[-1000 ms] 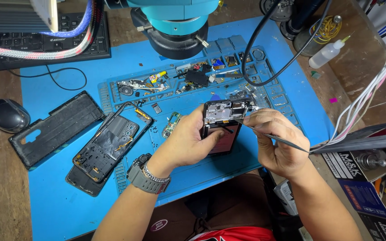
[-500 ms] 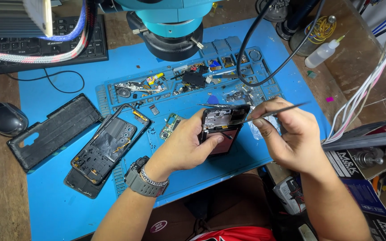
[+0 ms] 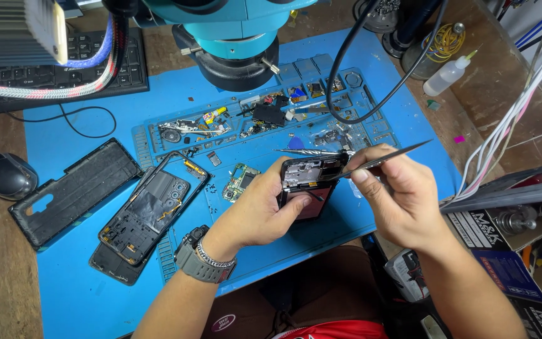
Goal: Disassembling a mobile phone to remove the motherboard and battery using specialized repair tools.
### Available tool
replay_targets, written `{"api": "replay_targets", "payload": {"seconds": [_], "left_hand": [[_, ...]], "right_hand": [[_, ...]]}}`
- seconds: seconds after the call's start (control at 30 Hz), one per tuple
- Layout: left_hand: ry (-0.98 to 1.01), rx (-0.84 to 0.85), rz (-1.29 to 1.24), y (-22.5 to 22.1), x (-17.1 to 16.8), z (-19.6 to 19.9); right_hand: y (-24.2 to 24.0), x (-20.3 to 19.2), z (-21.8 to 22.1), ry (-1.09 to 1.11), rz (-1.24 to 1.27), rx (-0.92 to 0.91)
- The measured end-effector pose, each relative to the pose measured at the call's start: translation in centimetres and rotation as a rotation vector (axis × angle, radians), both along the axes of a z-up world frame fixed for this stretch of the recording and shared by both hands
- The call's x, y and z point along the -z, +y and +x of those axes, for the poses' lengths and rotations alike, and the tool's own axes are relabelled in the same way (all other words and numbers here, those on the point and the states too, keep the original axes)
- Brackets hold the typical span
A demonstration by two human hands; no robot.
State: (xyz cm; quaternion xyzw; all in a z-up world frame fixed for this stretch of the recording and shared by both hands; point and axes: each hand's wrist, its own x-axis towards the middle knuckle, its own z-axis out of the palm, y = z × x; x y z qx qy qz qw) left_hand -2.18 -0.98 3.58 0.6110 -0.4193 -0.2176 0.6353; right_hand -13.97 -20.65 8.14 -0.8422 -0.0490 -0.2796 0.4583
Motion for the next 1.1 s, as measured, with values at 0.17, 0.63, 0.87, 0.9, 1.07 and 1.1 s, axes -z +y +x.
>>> {"api": "replay_targets", "payload": {"seconds": [0.17,0.63,0.87,0.9,1.07,1.1], "left_hand": [[0.014,0.013,0.007,0.1,0.6,-0.3],[-0.003,0.021,0.041,0.1,0.4,-0.5],[-0.023,0.026,0.036,0.0,0.3,-0.4],[-0.018,0.031,0.036,0.0,0.4,-0.5],[-0.018,0.042,0.031,0.0,0.3,-0.7],[-0.021,0.041,0.041,0.0,0.3,-0.7]], "right_hand": [[-0.7,1.7,-0.4,-0.010,0.049,0.024],[-1.5,3.7,-0.2,0.008,0.247,0.038],[-0.2,1.0,-1.0,-0.098,-0.096,-0.001],[-0.1,0.8,-1.3,-0.108,-0.132,-0.008],[-0.5,0.9,-1.2,-0.074,-0.132,0.006],[-0.5,0.7,-1.1,-0.043,-0.110,0.017]]}}
